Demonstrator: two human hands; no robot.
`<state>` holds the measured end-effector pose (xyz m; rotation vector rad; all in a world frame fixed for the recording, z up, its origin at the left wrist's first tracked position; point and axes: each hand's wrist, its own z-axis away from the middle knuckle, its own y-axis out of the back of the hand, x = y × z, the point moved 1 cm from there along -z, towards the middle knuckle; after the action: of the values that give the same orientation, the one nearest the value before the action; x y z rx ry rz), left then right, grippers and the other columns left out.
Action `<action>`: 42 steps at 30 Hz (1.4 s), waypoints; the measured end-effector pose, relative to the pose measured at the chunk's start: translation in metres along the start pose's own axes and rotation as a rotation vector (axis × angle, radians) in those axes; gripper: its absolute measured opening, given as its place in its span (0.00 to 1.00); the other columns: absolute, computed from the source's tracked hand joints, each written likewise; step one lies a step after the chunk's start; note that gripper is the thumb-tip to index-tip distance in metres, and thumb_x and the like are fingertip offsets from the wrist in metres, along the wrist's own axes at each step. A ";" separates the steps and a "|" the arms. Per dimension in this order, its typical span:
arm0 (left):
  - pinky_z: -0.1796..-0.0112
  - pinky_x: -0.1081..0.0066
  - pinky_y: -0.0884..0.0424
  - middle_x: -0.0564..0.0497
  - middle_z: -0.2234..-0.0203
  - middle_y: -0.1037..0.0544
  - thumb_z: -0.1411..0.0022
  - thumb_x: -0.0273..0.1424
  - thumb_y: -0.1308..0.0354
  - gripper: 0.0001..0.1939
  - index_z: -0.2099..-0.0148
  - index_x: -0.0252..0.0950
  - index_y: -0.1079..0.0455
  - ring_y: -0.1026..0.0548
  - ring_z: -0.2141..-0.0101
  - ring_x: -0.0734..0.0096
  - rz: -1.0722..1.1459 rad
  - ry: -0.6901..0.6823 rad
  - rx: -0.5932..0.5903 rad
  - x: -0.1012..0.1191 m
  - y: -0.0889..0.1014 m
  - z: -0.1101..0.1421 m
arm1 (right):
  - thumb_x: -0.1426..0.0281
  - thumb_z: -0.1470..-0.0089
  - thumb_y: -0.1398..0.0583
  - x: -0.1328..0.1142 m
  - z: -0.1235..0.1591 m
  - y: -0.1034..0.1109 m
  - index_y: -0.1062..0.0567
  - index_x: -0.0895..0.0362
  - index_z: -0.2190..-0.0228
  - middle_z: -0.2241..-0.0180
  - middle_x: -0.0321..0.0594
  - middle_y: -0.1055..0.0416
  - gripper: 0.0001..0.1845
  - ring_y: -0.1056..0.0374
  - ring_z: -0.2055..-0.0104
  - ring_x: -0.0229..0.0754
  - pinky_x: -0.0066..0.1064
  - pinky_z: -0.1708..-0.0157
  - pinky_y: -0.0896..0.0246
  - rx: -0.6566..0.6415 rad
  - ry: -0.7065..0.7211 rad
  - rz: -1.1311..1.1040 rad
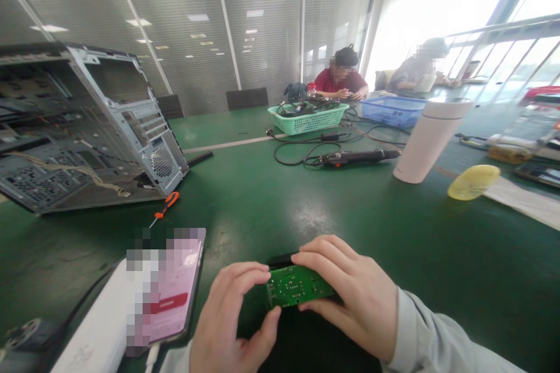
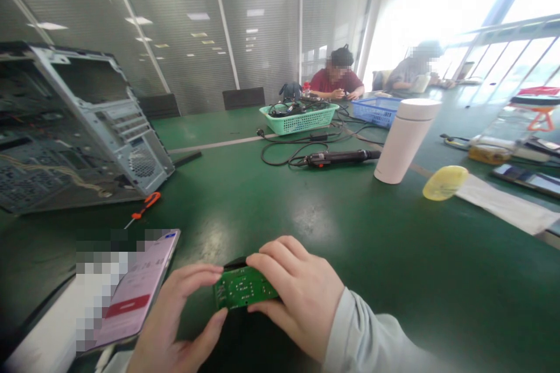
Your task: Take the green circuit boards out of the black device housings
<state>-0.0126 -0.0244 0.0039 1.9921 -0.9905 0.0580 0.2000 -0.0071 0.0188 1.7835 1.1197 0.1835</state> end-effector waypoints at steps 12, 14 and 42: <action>0.59 0.67 0.28 0.50 0.63 0.26 0.42 0.33 0.37 0.21 0.46 0.45 0.32 0.25 0.62 0.61 -0.061 -0.017 0.026 0.001 0.002 0.007 | 0.76 0.47 0.47 0.006 0.003 -0.004 0.51 0.55 0.37 0.53 0.44 0.36 0.37 0.38 0.51 0.42 0.32 0.55 0.32 0.097 -0.047 0.110; 0.59 0.67 0.28 0.49 0.62 0.27 0.42 0.32 0.38 0.21 0.45 0.46 0.33 0.26 0.62 0.60 -0.024 0.024 0.057 0.000 0.004 0.008 | 0.76 0.49 0.48 0.013 0.004 -0.003 0.54 0.53 0.36 0.55 0.43 0.36 0.41 0.37 0.52 0.43 0.34 0.59 0.30 0.180 -0.095 0.122; 0.68 0.71 0.32 0.46 0.75 0.21 0.45 0.39 0.43 0.21 0.59 0.27 0.21 0.26 0.72 0.70 1.829 1.016 -0.249 0.007 -0.020 -0.002 | 0.42 0.50 0.44 0.040 -0.002 0.007 0.28 0.59 0.56 0.66 0.43 0.31 0.35 0.33 0.66 0.40 0.27 0.68 0.37 0.139 -0.920 -0.688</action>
<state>0.0055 -0.0212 -0.0060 0.1006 -1.5324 1.5836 0.2259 0.0237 0.0112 1.2353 0.9696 -1.0394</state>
